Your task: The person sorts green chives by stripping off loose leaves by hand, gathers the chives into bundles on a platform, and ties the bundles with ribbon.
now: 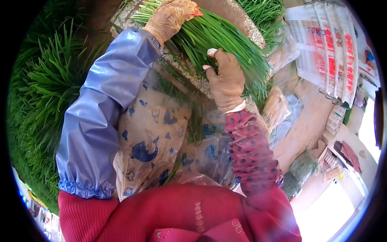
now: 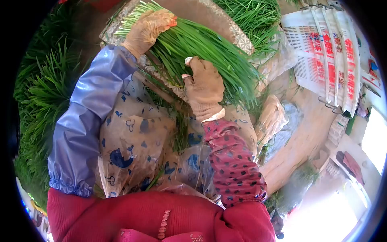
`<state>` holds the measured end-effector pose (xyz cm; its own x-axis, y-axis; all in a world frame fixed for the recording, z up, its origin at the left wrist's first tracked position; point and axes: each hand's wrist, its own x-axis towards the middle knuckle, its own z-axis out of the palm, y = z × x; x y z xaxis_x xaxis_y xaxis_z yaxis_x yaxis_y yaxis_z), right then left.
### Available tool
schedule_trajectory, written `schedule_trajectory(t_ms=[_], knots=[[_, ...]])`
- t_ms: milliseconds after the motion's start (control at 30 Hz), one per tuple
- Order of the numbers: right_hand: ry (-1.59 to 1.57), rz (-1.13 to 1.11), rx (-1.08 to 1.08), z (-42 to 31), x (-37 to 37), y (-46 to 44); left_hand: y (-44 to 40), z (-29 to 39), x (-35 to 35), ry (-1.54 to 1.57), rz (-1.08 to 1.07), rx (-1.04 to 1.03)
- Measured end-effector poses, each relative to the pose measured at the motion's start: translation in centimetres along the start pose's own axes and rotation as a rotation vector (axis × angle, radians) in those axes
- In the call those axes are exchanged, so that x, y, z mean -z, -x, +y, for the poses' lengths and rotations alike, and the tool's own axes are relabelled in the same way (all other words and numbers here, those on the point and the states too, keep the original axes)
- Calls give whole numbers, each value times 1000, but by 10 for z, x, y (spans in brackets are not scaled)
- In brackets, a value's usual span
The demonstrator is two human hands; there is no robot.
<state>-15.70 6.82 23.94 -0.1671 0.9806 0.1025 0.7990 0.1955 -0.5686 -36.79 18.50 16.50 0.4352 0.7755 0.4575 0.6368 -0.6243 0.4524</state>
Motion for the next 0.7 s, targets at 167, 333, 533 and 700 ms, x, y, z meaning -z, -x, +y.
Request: schedule_trajectory(t_ms=[167, 333, 533, 700], knots=[[119, 35, 131, 5, -6, -5, 0, 0, 0, -7, -2, 3], [283, -91, 179, 0, -9, -7, -1, 5, 4, 28, -19, 27], [478, -797, 101, -37, 37, 20, -1, -1, 1, 28, 4, 27], [401, -210, 165, -84, 17, -24, 3, -6, -9, 324, 9, 167]])
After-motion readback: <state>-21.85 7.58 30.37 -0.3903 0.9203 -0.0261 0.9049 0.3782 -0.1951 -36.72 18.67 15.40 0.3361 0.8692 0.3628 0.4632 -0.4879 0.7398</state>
